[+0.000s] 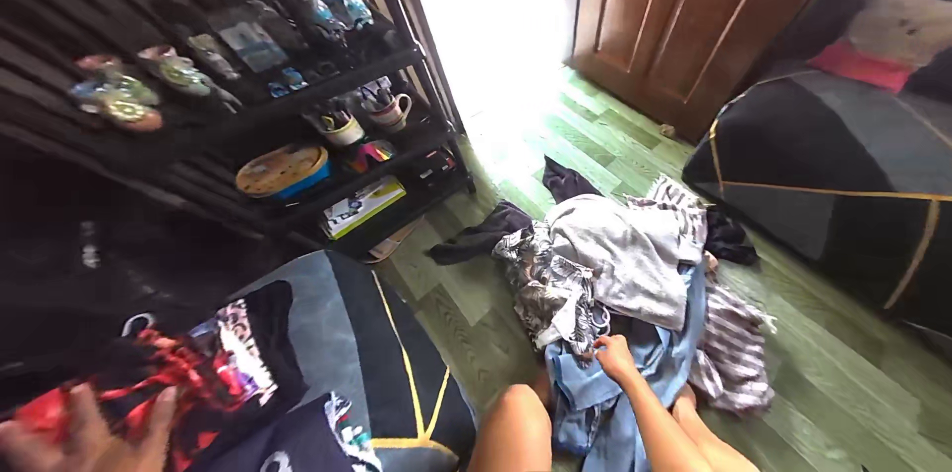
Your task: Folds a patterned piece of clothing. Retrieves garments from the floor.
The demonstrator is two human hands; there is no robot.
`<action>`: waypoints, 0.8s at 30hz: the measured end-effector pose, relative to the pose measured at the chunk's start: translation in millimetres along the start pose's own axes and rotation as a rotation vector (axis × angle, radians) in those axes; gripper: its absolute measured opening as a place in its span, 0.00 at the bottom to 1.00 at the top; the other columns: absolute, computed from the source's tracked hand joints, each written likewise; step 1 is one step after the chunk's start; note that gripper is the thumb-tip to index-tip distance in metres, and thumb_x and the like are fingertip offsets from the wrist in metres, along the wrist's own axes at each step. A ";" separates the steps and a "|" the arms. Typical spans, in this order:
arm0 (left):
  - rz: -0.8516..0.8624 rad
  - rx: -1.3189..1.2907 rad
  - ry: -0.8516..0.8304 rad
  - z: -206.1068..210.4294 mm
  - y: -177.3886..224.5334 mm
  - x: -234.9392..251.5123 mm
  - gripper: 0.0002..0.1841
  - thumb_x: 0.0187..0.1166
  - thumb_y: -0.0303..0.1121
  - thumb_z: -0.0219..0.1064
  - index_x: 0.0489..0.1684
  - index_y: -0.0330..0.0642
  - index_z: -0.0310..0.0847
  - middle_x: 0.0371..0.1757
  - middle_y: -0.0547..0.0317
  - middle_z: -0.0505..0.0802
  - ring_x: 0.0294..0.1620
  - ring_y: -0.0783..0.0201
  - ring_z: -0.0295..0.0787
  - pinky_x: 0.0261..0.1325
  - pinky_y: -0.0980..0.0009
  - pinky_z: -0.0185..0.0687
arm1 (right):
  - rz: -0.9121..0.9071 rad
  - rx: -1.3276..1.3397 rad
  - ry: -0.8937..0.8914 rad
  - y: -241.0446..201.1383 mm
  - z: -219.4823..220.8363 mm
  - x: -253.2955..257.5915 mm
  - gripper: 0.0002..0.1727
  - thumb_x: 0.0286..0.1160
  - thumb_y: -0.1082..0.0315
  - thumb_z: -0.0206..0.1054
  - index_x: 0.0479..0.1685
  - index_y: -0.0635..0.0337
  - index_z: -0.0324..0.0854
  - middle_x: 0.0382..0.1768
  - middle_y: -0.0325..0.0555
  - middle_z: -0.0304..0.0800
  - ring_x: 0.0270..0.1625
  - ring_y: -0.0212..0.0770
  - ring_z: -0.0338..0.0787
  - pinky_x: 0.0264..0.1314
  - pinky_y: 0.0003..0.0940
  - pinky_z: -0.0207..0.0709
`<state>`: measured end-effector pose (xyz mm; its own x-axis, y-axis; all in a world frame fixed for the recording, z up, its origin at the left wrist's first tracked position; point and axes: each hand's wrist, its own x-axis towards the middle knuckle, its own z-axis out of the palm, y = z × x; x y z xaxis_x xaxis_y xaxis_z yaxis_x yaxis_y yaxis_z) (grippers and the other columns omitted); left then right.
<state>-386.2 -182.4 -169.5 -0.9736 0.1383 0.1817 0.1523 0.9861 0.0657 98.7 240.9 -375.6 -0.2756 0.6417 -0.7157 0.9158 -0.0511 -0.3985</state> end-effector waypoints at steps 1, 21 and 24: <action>0.009 0.004 0.009 1.5 -0.6 -0.6 0.48 0.78 0.75 0.46 0.98 0.58 0.45 0.97 0.41 0.45 0.95 0.28 0.34 0.83 0.20 0.29 | 0.012 0.061 0.024 1.9 11.9 5.6 0.19 0.74 0.62 0.71 0.64 0.54 0.89 0.80 0.70 0.68 0.82 0.65 0.71 0.80 0.59 0.70; 0.210 -0.393 0.194 -60.6 19.4 -22.7 0.52 0.70 0.66 0.67 0.92 0.40 0.56 0.93 0.27 0.51 0.93 0.23 0.36 0.85 0.21 0.24 | -0.595 1.163 -0.316 -120.0 -107.0 -210.4 0.25 0.95 0.58 0.40 0.77 0.56 0.75 0.70 0.45 0.82 0.53 0.38 0.89 0.53 0.38 0.85; 0.574 -0.797 0.106 -85.3 74.3 -87.1 0.36 0.81 0.47 0.66 0.79 0.25 0.68 0.83 0.21 0.68 0.87 0.28 0.60 0.87 0.34 0.56 | -0.795 1.044 -0.334 -129.0 -116.2 -275.0 0.26 0.92 0.56 0.43 0.81 0.55 0.72 0.74 0.44 0.79 0.59 0.39 0.87 0.57 0.40 0.84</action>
<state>-275.6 -129.1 -96.7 -0.7016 0.5294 0.4770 0.7047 0.4161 0.5747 90.3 159.9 -60.7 -0.8161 0.5620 -0.1347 -0.1295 -0.4050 -0.9051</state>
